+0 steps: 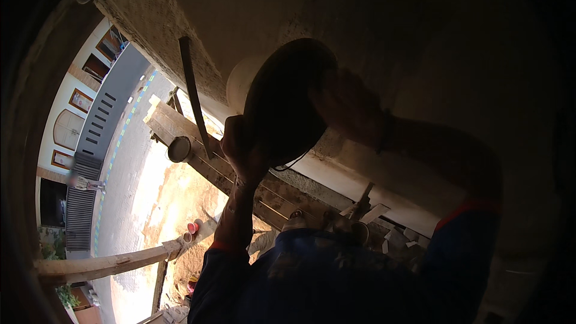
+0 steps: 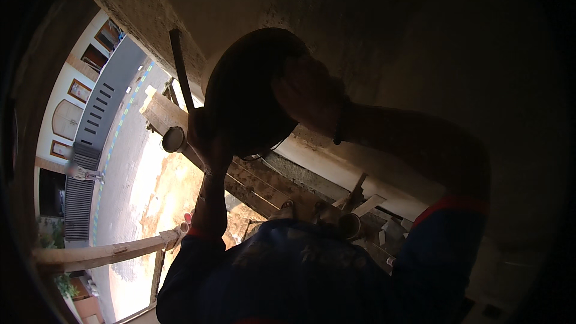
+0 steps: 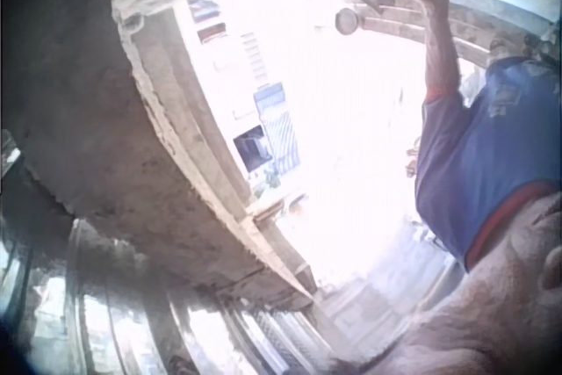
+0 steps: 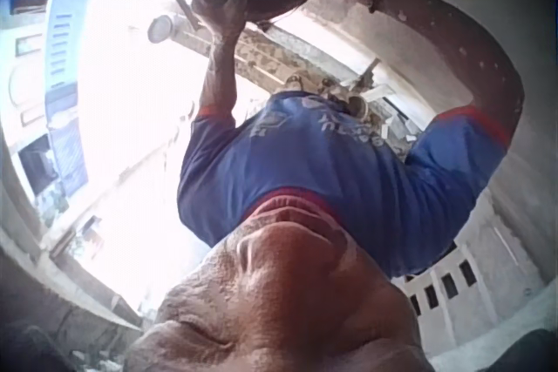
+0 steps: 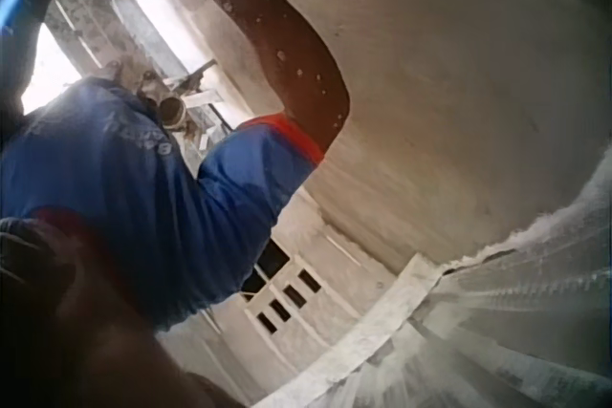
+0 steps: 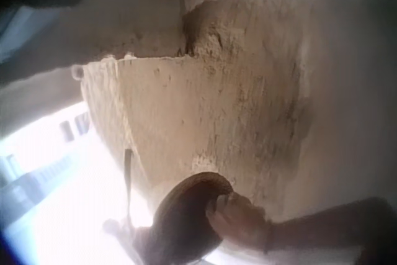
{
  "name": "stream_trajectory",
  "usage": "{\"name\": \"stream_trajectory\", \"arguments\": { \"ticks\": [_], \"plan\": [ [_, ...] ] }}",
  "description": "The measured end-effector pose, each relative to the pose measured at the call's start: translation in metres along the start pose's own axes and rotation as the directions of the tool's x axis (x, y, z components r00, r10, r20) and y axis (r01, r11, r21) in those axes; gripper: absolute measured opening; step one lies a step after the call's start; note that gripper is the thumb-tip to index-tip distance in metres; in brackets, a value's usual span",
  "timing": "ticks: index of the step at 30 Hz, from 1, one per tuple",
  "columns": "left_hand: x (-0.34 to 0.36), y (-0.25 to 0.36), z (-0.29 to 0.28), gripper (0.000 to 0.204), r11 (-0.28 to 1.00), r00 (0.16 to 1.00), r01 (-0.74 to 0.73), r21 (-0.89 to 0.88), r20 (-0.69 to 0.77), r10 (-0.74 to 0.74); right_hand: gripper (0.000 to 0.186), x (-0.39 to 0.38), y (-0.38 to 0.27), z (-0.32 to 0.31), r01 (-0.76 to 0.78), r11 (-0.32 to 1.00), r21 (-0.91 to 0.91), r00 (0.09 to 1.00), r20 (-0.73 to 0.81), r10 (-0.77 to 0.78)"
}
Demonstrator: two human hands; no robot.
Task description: The person applies plaster to a wall using a trowel and then levels the surface with a long wooden straight edge.
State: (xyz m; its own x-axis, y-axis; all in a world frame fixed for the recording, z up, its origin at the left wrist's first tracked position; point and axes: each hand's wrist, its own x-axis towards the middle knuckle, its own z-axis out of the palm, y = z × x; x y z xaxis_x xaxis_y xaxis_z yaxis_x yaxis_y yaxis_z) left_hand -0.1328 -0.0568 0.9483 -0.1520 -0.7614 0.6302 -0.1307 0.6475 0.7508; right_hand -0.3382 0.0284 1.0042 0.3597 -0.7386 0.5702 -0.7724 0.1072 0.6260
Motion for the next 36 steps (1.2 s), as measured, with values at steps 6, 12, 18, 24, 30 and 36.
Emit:
{"name": "stream_trajectory", "arguments": {
  "ticks": [6,12,18,24,30,36],
  "plan": [
    [0.004,0.01,-0.012,0.023,0.984,0.987,-0.157,0.079,-0.017,0.159,0.022,0.015,0.014,0.01,-0.096,0.86,0.502,0.741,0.612,-0.275],
    [0.008,0.012,-0.024,0.025,0.981,0.977,-0.192,-0.03,0.085,0.194,0.023,-0.019,0.0,0.038,-0.429,0.674,0.602,0.702,0.692,-0.171],
    [0.014,0.004,-0.026,0.022,0.984,0.959,-0.175,-0.012,0.223,0.173,0.029,-0.058,-0.035,0.071,-0.277,0.411,0.869,0.872,0.406,-0.272],
    [0.027,-0.024,-0.02,0.021,0.997,0.988,0.059,-0.048,0.145,-0.052,0.032,-0.074,-0.07,0.048,-0.682,-0.478,0.553,0.726,0.587,-0.357],
    [0.028,-0.047,-0.026,0.022,0.99,0.989,0.143,0.006,0.02,-0.143,0.045,-0.047,-0.049,0.02,-0.607,-0.211,0.766,0.791,0.559,-0.249],
    [0.012,-0.072,-0.051,0.024,0.97,0.962,0.242,0.017,-0.134,-0.237,0.052,-0.022,0.034,-0.022,-0.62,0.184,0.763,0.743,0.646,-0.176]
  ]
}}
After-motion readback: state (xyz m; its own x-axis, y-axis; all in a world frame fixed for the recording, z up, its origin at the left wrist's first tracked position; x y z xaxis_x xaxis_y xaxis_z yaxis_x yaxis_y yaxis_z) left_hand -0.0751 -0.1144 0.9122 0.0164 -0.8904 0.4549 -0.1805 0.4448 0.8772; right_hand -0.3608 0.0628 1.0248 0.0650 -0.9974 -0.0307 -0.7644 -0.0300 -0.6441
